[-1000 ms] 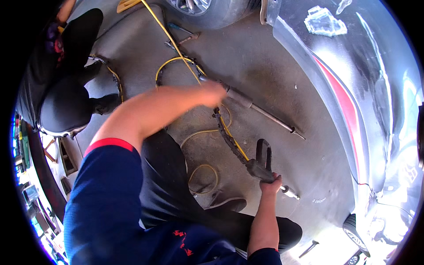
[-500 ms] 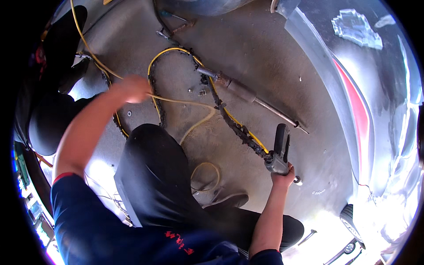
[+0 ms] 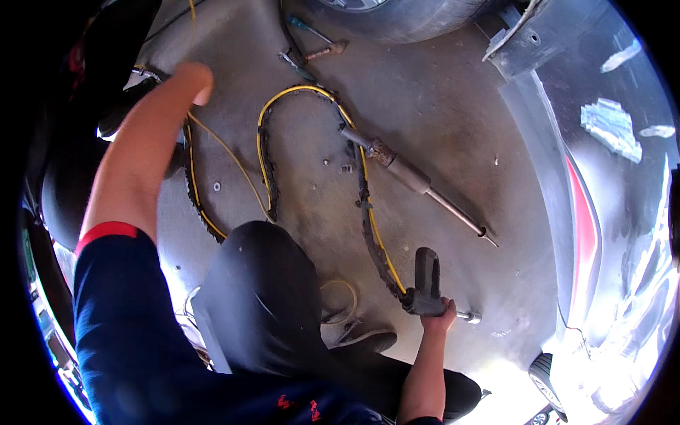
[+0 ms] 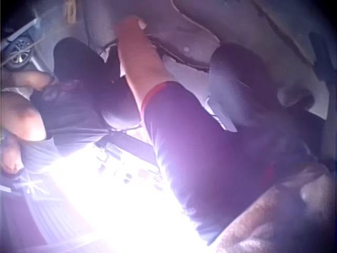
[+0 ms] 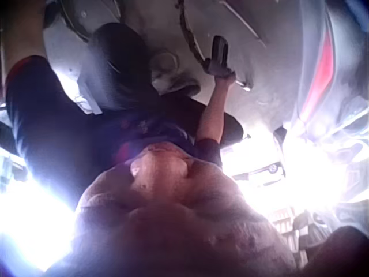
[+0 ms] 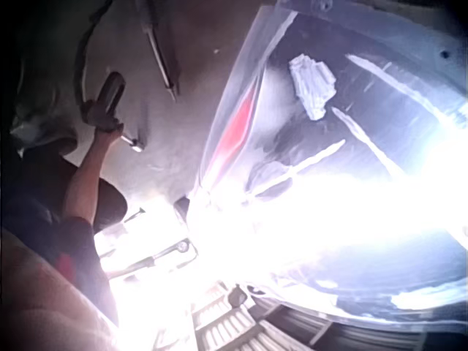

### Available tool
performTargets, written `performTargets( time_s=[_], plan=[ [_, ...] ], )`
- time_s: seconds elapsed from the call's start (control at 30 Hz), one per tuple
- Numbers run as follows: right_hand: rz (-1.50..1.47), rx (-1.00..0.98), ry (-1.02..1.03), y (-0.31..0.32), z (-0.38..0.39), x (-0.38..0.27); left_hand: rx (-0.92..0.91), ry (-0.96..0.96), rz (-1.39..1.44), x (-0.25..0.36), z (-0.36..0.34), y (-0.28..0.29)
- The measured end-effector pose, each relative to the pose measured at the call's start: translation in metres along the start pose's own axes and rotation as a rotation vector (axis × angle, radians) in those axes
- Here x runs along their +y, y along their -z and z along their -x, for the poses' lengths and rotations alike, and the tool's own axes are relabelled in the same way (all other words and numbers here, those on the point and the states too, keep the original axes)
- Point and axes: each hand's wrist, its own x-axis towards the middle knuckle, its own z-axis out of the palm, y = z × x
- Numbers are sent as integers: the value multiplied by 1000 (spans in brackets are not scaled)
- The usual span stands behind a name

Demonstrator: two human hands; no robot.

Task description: The person uses a power sander on a car door, then applies a spot welder and puller tool to several locations on the door to address dents, and finally prepares a handheld tool with small metal components from a yellow box.

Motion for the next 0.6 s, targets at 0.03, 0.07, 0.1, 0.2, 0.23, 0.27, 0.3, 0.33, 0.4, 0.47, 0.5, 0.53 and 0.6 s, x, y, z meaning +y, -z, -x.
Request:
performTargets(
  time_s=[0.03, 0.07, 0.1, 0.2, 0.23, 0.27, 0.3, 0.33, 0.4, 0.47, 0.5, 0.53, 0.6],
  plan=[
    [-10, 5, 7, -2, 3, 4, 43, -54, 18, 17, -8, 5],
    [-11, 30, 16, -3, 10, 6, 79, -110, 35, 38, -11, 14],
    [-11, 52, 23, -5, 17, 8, 118, -108, 212, 59, -15, 31],
    [-77, -15, -70, -10, 35, 15, 558, -274, 661, 116, -49, 45],
    [-85, -16, -56, -10, 37, 20, 567, -284, 668, 138, -69, 37],
    [-68, -37, -51, -6, 37, 25, 686, -302, 702, 164, -90, 31],
    [-55, -53, -45, -2, 38, 29, 804, -324, 735, 183, -103, 35],
    [-70, -46, -26, -5, 43, 35, 815, -347, 741, 194, -105, 47],
    [-102, 5, -100, -20, 62, 42, 477, -210, 757, 205, -90, 70],
    [-136, 5, -52, -7, 63, 42, 487, -233, 757, 201, -63, 95],
    [-123, 13, -45, -6, 66, 45, 430, -278, 634, 197, -57, 97],
    [-109, 15, -38, -9, 68, 46, 376, -315, 513, 191, -55, 99],
    [-122, 8, -50, -19, 77, 50, 470, -349, 421, 186, -79, 67]
  ],
)
